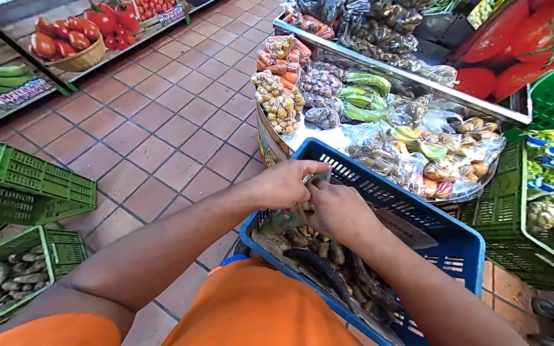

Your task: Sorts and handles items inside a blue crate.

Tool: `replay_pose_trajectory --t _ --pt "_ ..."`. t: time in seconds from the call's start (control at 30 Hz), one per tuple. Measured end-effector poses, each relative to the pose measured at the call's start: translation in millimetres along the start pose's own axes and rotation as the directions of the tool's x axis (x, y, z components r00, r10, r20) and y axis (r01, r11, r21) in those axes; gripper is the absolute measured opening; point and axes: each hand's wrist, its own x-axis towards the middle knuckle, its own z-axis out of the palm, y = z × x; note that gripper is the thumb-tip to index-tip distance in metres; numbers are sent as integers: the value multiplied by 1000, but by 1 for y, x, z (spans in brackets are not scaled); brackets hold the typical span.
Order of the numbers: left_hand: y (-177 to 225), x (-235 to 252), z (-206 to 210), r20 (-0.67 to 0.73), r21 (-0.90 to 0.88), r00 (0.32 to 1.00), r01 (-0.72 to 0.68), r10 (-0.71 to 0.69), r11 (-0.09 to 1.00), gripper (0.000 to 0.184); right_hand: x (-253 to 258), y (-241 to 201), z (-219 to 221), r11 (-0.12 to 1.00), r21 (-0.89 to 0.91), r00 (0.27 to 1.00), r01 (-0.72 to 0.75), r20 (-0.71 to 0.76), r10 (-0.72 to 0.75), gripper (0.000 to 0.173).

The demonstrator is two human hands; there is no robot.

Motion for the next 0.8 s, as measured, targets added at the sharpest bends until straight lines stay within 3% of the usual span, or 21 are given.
replay_pose_trajectory --t 0.2,0.3,0.63,0.8 --pt "-3 -3 -1 -12 49 1000 19 -18 999 75 7 6 8 994 53 995 94 30 -96 28" --pt "-6 -3 0 -33 80 999 34 -32 996 75 11 6 11 992 100 993 71 88 -80 27" --pt "-6 8 9 -36 164 999 12 -6 986 70 10 -3 20 962 110 963 -250 127 236 12" --pt "-6 21 13 -24 189 999 34 -30 981 69 11 2 24 931 71 921 -358 189 340 17"
